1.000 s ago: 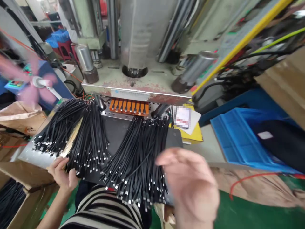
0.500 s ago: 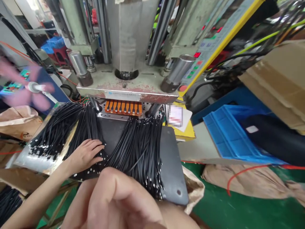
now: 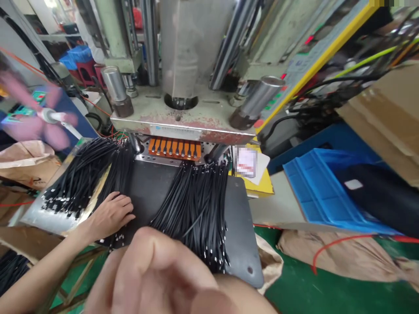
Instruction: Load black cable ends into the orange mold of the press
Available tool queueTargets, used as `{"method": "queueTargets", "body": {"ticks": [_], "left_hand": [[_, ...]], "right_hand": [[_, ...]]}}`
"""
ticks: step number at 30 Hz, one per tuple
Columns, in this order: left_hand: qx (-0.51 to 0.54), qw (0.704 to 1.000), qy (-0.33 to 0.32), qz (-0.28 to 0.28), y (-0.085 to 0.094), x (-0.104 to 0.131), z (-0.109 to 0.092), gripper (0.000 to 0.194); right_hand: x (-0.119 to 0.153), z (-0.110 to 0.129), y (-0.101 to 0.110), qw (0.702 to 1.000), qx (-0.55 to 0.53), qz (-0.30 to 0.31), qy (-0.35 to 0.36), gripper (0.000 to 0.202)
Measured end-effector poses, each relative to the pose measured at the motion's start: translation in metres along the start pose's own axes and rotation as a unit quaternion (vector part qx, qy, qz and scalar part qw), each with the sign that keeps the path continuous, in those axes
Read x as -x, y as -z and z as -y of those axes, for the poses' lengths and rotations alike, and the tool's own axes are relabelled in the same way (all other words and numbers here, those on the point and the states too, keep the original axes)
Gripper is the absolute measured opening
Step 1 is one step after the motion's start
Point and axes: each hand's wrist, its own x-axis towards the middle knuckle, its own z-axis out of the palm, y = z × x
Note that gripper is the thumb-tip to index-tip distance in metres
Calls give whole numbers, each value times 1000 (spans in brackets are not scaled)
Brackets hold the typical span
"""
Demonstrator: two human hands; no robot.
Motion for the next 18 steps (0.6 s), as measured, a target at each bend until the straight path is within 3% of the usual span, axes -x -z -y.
{"method": "queueTargets", "body": {"ticks": [2,4,6,8,9,11,13,15,16,18], "left_hand": [[16,1000,-3,8,-2,11,1,12],[21,1000,-8,13,-5,20,0,9],[24,999,-20,11,-6,24,-1,9],[43,998,-40,-7,-4,25,1,14],[58,997,-50,-22,-2,23,4,16],[80,994,-44,-63,4,16,16,18],[58,992,28,-105,11,5,35,21],[-1,978,159,-133,14,-8,55,27],[-30,964,227,-132,13,-15,64,30],[-67,941,315,-101,10,-28,79,38]], "right_hand": [[-26,-6,17,995,77,34,45,53],[-57,-14,51,962,251,64,82,42],[-85,-23,99,864,499,31,64,25],[-106,-35,148,769,639,-5,19,15],[-114,-40,168,746,666,-16,4,14],[-121,-49,194,733,677,-56,32,17],[-121,-53,202,732,660,-130,108,20],[-114,-53,198,712,657,-190,159,20],[-109,-52,194,699,672,-192,152,19],[-94,-49,186,653,742,-139,60,18]]}}
